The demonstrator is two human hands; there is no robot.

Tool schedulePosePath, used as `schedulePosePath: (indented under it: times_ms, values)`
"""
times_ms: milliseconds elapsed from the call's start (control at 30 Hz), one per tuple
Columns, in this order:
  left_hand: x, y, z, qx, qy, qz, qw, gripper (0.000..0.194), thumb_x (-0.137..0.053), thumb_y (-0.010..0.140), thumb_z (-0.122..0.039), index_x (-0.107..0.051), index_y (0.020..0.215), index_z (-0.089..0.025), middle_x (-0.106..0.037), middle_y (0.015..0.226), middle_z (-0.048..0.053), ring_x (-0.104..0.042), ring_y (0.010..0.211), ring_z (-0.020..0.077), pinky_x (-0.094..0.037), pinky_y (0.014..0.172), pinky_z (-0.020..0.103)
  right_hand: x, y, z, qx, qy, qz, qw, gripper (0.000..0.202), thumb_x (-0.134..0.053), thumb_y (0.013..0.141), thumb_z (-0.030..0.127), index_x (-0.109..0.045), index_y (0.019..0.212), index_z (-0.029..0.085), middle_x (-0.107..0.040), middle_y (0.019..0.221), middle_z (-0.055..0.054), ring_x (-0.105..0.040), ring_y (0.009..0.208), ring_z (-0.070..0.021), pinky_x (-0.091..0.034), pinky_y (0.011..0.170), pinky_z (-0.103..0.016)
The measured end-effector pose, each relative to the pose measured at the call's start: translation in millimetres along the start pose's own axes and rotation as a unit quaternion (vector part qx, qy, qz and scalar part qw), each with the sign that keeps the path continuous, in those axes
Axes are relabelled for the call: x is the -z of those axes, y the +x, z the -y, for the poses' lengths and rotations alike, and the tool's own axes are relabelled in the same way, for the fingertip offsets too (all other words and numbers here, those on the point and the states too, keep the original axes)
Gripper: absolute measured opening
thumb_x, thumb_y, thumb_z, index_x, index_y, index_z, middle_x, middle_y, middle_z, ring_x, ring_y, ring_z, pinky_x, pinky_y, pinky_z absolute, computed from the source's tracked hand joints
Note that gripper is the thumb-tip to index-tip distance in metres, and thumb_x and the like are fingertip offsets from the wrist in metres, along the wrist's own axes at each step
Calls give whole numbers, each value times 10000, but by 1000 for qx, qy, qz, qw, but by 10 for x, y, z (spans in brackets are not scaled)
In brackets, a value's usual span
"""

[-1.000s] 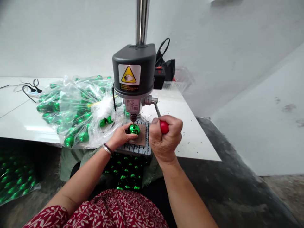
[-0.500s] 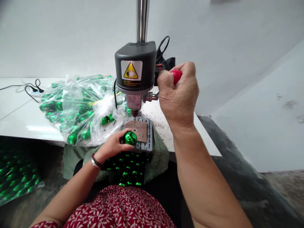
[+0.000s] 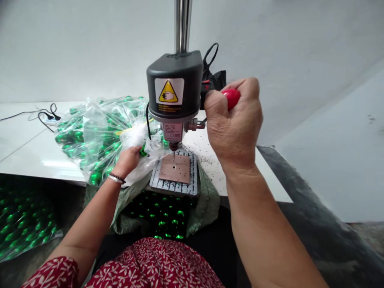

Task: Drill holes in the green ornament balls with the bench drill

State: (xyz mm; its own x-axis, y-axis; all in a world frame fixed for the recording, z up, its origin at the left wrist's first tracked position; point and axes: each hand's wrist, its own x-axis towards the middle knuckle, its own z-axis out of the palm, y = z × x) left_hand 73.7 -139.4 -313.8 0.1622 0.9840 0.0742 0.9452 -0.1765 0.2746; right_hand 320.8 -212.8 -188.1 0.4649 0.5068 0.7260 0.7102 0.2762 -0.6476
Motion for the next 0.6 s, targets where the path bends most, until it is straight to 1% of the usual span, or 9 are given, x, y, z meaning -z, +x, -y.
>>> schedulePosePath:
  times_ms: [100,200,267,333,400,467,500,533,600]
  values:
    - [-82,255,8,-21,67,58,996,541,-479,855,-140,-564,1384,-216,-640,1355,126,-651,1152,301,-518,945,382,0,-3,-22,27,-3,1,1000,217,-484,894,373,-463,832,166,-467,748,65,-422,683,-18,-384,685,-248]
    - [-149,385,-6,-29,109,97,989,570,-550,835,-208,-526,1403,-253,-669,1302,136,-657,1134,324,-530,895,393,-2,-5,-20,17,-6,0,1000,207,-486,893,357,-448,823,166,-455,742,66,-410,679,-10,-384,681,-227]
    - [-185,410,2,-24,117,94,988,571,-583,828,-251,-524,1397,-245,-691,1250,152,-661,1120,328,-527,885,389,-4,-4,-9,16,-4,-2,1000,225,-488,895,376,-441,824,168,-451,742,67,-406,678,-9,-385,681,-220]
    - [-189,373,34,-15,99,73,992,586,-616,815,-291,-529,1390,-217,-694,1226,176,-663,1105,341,-520,885,400,-8,-2,4,6,3,-6,1000,234,-504,892,385,-436,833,168,-453,745,66,-415,688,-15,-388,691,-221]
    - [-141,262,83,1,38,37,999,607,-641,797,-314,-536,1380,-181,-694,1205,184,-664,1076,343,-514,889,415,-12,-1,14,-19,9,-6,1000,211,-526,883,353,-434,842,167,-458,750,62,-435,716,-29,-392,717,-234]
    - [-41,80,129,11,-82,-1,997,602,-656,784,-345,-555,1351,-171,-704,1165,147,-662,1037,310,-511,901,411,-17,-3,18,-33,7,-2,999,190,-520,884,338,-438,856,169,-467,771,55,-466,771,-49,-390,759,-261]
    - [17,-30,144,8,-163,-11,987,584,-663,779,-374,-573,1323,-180,-710,1133,113,-658,1019,284,-512,908,398,-20,-5,18,-33,6,0,999,188,-511,887,342,-441,860,170,-468,783,51,-477,797,-59,-387,779,-277]
    - [72,-146,149,-4,-246,-13,969,571,-666,777,-406,-587,1300,-190,-706,1127,87,-647,1018,262,-511,918,383,-22,-7,17,-30,5,1,1000,187,-501,890,348,-446,862,171,-466,794,48,-482,817,-66,-384,797,-291]
    - [143,-374,123,-39,-393,5,919,609,-689,760,-439,-575,1313,-209,-677,1187,66,-627,1041,232,-511,927,349,-26,-11,16,-20,5,1,1000,172,-488,893,334,-453,858,169,-459,806,44,-478,819,-70,-383,817,-310]
